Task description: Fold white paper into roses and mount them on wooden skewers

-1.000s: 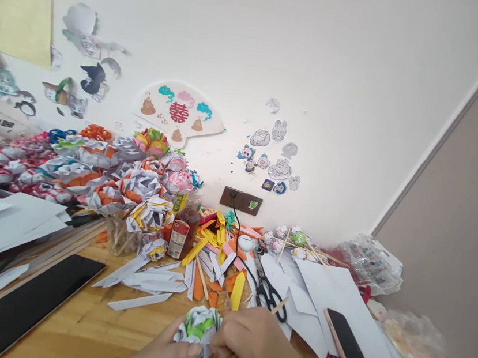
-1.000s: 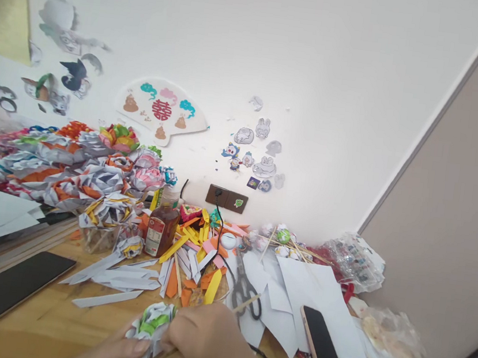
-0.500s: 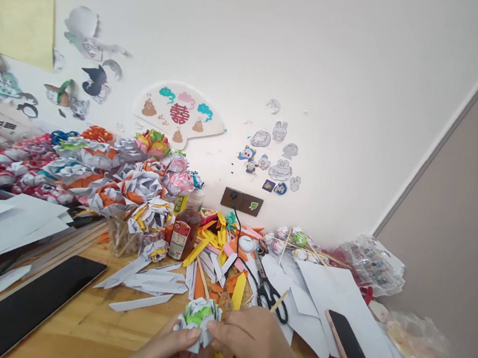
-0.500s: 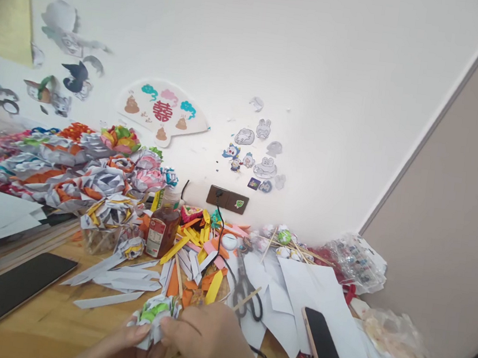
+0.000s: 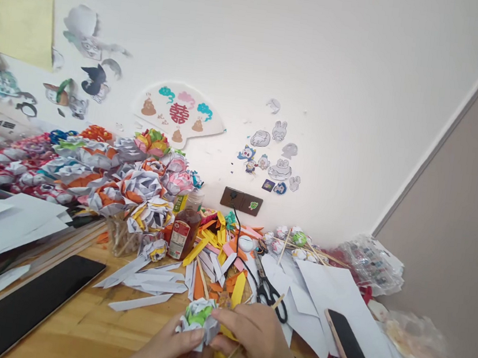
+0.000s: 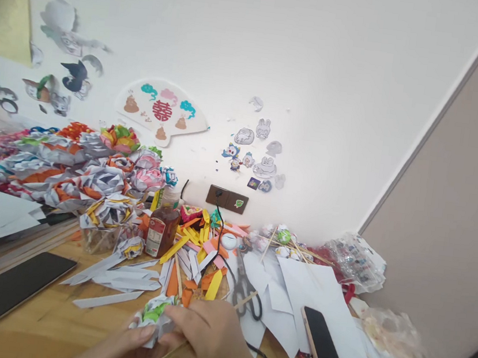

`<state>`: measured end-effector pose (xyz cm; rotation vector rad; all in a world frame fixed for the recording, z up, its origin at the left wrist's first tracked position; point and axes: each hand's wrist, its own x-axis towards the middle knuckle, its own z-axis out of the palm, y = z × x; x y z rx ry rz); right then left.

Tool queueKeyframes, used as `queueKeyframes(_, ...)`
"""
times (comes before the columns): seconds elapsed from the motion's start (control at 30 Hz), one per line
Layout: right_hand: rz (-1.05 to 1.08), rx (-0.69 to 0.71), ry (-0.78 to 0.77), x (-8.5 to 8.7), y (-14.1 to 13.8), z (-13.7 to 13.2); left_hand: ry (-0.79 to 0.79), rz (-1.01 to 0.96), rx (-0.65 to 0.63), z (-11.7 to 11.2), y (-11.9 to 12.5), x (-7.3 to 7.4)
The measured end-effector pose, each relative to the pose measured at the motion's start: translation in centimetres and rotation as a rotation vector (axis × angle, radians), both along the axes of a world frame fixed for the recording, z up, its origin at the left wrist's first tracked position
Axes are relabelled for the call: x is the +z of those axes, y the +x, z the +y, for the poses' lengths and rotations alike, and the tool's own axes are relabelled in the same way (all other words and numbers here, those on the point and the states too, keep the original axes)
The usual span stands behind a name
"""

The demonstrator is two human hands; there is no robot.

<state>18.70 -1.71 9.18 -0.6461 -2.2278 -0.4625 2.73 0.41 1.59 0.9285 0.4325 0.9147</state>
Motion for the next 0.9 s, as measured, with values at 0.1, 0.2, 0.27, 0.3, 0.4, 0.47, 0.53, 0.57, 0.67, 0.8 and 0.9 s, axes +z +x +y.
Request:
queueKeyframes(0.1,-0.051,-0.01,0.003,-0.1,0.0,-0.1,-0.007,0.007,-0.004,0.2,0.0,-0.3)
queueKeyframes(0.2,-0.091,-0.01,-0.018,-0.6,0.1,0.1,-0.006,0.016,0.007,0.2,-0.1,-0.3)
queueKeyframes(0.27,-0.072,0.009,-0.037,-0.9,0.2,0.2,-0.006,0.027,0.018,0.1,-0.1,-0.1)
queueKeyframes(0.3,-0.059,0.018,-0.048,-1.0,0.2,0.3,-0.005,0.033,0.023,0.1,-0.1,0.0)
queueKeyframes(0.4,-0.032,0.039,-0.069,-1.1,0.3,0.4,0.004,0.052,0.036,0.1,0.0,0.4)
queueKeyframes(0.47,-0.02,0.039,-0.08,-1.0,0.2,0.3,0.01,0.064,0.037,0.1,0.0,0.6)
queueKeyframes(0.53,-0.002,0.025,-0.078,-0.8,0.1,0.3,0.013,0.078,0.032,0.2,0.0,0.8)
queueKeyframes(0.57,0.004,0.016,-0.071,-0.7,0.1,0.3,0.012,0.085,0.031,0.2,0.0,0.8)
queueKeyframes(0.67,-0.001,0.023,-0.037,-0.5,0.0,0.3,0.007,0.097,0.043,0.2,0.0,0.8)
queueKeyframes(0.8,-0.025,0.039,-0.021,-0.7,0.0,0.4,-0.017,0.091,0.051,0.4,0.0,0.4)
queueKeyframes(0.9,-0.039,0.031,0.011,-0.9,0.0,0.7,0.025,0.079,0.026,0.5,0.0,0.1)
